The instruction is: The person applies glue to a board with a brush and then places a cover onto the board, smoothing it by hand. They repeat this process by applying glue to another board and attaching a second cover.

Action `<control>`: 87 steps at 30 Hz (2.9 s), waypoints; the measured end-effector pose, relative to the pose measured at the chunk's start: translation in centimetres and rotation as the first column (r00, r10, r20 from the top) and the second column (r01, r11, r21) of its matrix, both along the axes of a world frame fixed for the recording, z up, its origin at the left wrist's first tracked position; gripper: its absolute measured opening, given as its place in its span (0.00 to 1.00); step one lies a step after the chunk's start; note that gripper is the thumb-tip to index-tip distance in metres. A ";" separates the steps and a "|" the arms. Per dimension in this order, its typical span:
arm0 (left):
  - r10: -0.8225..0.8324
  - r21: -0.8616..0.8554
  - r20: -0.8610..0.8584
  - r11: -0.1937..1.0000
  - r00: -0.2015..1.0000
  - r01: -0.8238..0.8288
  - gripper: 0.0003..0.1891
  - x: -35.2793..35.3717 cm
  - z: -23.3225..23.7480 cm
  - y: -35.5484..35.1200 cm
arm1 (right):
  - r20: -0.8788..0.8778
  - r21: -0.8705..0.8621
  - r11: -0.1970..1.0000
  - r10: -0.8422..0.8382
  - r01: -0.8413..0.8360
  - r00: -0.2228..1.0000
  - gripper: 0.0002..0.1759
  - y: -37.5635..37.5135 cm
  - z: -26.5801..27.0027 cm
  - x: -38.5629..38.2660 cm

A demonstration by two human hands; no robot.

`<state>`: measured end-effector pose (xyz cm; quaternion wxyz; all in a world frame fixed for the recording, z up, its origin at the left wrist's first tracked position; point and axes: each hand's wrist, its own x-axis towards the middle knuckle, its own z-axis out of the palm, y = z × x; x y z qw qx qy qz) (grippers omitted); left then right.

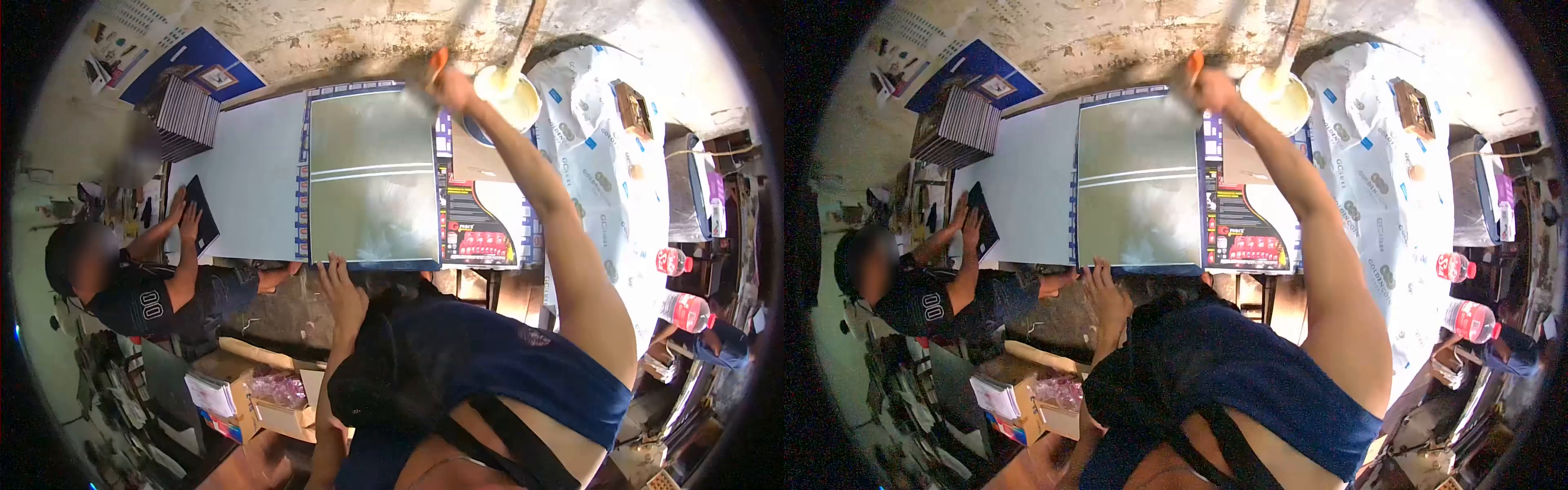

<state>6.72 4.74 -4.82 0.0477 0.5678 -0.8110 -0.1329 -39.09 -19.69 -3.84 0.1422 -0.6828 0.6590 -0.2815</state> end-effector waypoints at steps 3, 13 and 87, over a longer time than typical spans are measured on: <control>0.018 0.011 0.011 1.000 1.000 -0.018 0.42 0.1 -0.5 0.2 | -0.349 -0.253 0.939 -0.315 0.234 0.883 0.18 -4.4 2.1 -3.7; 0.093 0.054 0.010 0.994 0.996 -0.093 0.39 -0.3 -0.1 -0.4 | -0.355 -0.118 0.991 0.013 -0.058 0.935 0.20 -11.3 6.0 6.8; -0.705 0.275 -0.005 0.681 0.709 0.678 0.43 -14.7 3.9 -39.1 | -0.005 -0.331 0.938 -0.112 0.104 0.994 0.13 19.1 9.9 33.4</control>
